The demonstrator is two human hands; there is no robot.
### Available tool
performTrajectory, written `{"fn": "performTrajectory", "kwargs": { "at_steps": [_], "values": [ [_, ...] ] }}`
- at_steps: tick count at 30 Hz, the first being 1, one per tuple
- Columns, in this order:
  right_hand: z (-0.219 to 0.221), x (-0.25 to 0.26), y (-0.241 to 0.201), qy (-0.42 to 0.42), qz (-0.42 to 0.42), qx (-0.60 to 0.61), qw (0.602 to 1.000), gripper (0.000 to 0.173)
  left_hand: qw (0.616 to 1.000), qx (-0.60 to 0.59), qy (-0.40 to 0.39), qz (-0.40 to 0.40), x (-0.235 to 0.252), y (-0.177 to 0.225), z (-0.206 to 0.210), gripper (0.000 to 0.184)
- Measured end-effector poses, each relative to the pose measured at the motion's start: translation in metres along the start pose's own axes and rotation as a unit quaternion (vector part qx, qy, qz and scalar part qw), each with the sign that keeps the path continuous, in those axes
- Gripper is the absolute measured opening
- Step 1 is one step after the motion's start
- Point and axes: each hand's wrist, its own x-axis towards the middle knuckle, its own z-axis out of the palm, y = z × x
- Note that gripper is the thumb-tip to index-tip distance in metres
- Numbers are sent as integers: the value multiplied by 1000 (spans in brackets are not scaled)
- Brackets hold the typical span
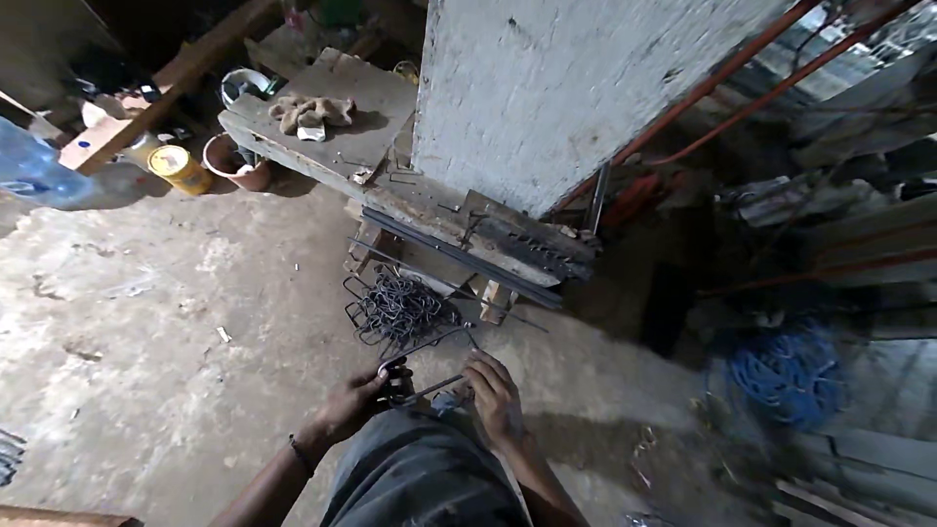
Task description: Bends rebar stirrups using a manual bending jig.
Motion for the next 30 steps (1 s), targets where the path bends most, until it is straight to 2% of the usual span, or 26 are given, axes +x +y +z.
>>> {"fn": "performTrajectory", "kwargs": {
  "at_steps": [4,6,7,9,10,11,13,14,15,16,17,18,20,22,25,28,30],
  "values": [
    [15,-17,5,-26,17,-38,999,22,999,25,6,-43,-3,-11,-11,42],
    [24,-21,3,6,108,6,994,21,999,11,11,-51,-5,-21,-14,43],
    [27,-18,0,12,173,44,984,25,999,1,20,-49,-5,-26,-13,44],
    [26,-5,-6,-39,334,131,932,49,999,-15,32,-33,-5,-36,-8,46],
    [27,2,-7,-70,405,178,894,54,999,-24,36,-26,-4,-39,-4,47],
    [27,6,-7,-96,460,236,851,52,998,-34,40,-20,-3,-41,1,47],
    [30,12,-8,-99,511,399,755,35,997,-61,48,-4,1,-42,10,45],
    [31,12,-10,-80,511,474,712,34,996,-73,52,2,4,-42,13,45],
    [31,12,-12,-69,502,523,685,35,995,-83,54,8,7,-43,15,44],
    [29,12,-14,-67,490,538,683,37,995,-88,52,12,10,-43,16,44],
    [25,13,-15,-74,479,513,708,40,995,-90,50,15,12,-41,17,44],
    [21,16,-17,-87,469,444,759,43,995,-88,47,15,14,-38,19,44],
    [12,20,-25,-101,437,218,867,59,996,-84,41,9,16,-29,25,42],
    [11,15,-26,-77,366,34,927,74,996,-85,29,-6,15,-19,31,41],
    [15,-3,-11,38,235,-101,966,73,997,-75,19,-26,16,-2,45,39],
    [15,-14,-2,190,170,-134,958,56,997,-69,10,-43,18,14,61,37],
    [5,-12,0,202,138,-143,959,43,997,-51,-6,-49,23,20,72,37]
  ]
}}
